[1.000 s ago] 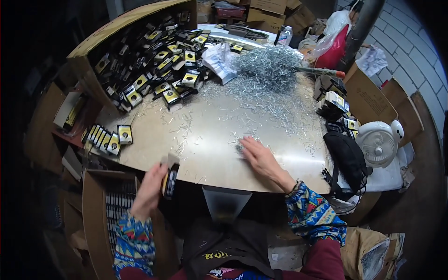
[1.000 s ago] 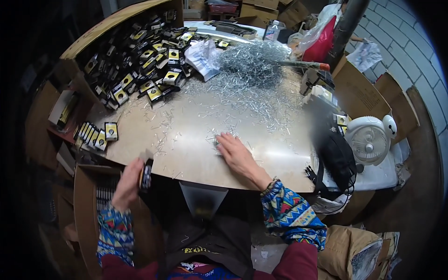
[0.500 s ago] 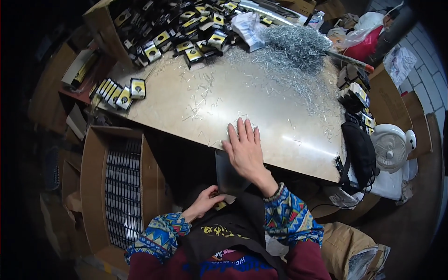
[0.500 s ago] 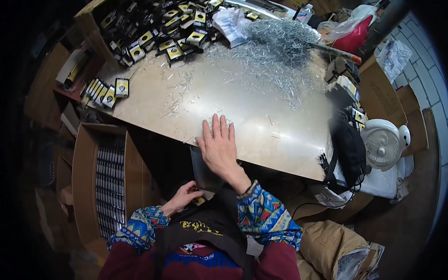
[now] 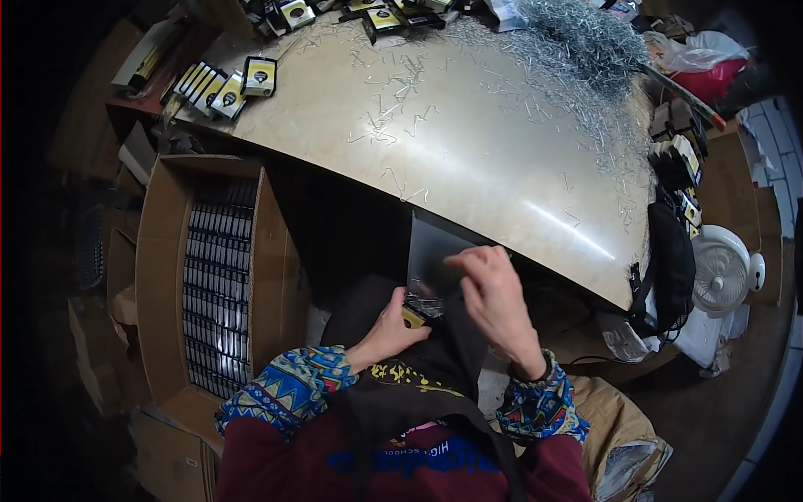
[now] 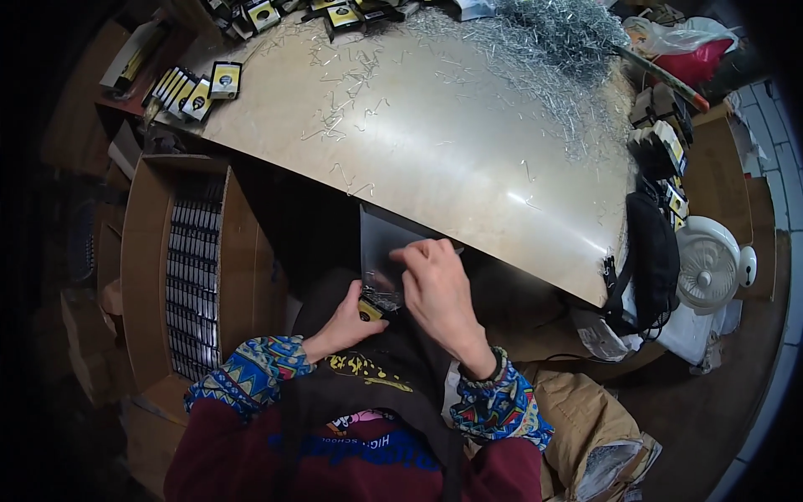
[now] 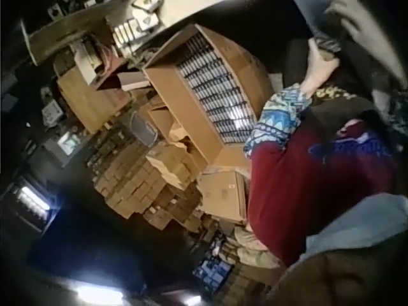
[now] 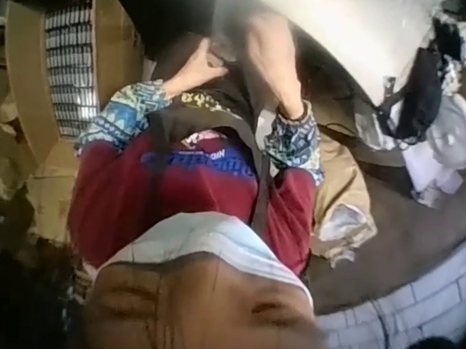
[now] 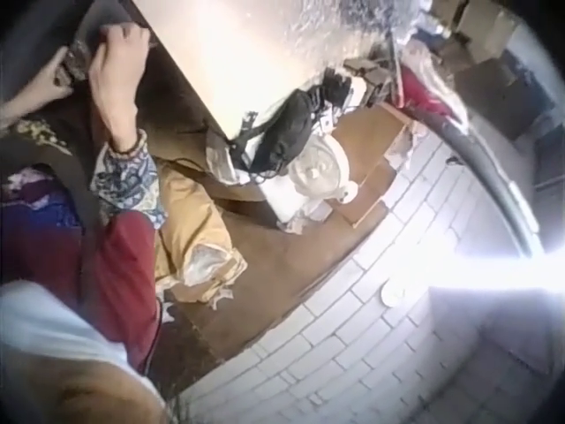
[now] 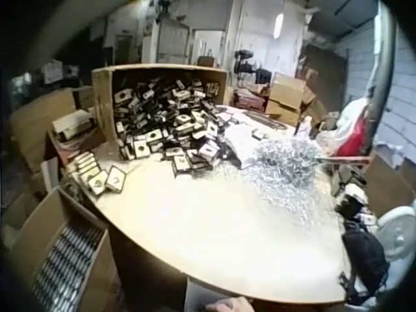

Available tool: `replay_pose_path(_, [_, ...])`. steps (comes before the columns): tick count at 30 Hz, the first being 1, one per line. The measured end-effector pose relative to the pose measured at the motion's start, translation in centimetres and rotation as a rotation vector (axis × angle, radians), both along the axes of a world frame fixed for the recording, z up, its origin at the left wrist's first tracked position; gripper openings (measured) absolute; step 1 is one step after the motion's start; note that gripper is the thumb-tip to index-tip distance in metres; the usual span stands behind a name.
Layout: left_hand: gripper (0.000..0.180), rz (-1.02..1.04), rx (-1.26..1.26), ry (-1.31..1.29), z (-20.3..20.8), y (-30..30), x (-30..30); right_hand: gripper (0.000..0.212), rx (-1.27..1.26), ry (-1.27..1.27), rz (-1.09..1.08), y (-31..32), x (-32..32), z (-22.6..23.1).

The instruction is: Packing small yellow and black boxes into a larger container on a workbench.

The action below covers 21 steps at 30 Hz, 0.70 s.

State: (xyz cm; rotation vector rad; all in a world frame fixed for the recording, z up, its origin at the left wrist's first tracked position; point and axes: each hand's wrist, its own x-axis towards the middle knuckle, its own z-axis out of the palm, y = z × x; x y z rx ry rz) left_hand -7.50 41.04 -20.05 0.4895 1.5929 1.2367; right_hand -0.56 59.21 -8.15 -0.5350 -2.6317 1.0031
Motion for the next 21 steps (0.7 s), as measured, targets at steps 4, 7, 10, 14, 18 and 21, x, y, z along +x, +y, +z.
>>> replay_pose_path(4, [0.066,-0.033,-0.069,0.508,-0.7,0.2,0.8,0.032,0.228,0.012,0.103,-3.0,0.4,-4.9])
replay_pose_path(7, [0.054,-0.154,-0.080,0.669,-2.2,-0.4,0.1,0.041,0.025,-0.245,0.367,-5.7,2.3,-6.1])
replay_pose_path(10, [0.052,-0.105,0.029,0.829,-0.4,-0.7,-0.2,0.040,0.109,0.030,0.197,-4.8,1.7,-5.5])
replay_pose_path(14, [0.057,-0.152,0.051,0.757,-1.5,-1.8,-1.3,0.036,-0.204,-0.132,0.425,-5.8,2.8,-6.4])
replay_pose_path(18, [0.052,-0.110,-0.044,0.610,0.8,-3.0,-2.4,0.024,-0.549,-0.062,0.080,-2.7,2.3,-3.7])
replay_pose_path(21, [0.067,0.093,-0.002,0.219,1.5,-1.6,-3.2,0.025,-0.551,-0.140,-0.063,-1.3,1.6,-2.4])
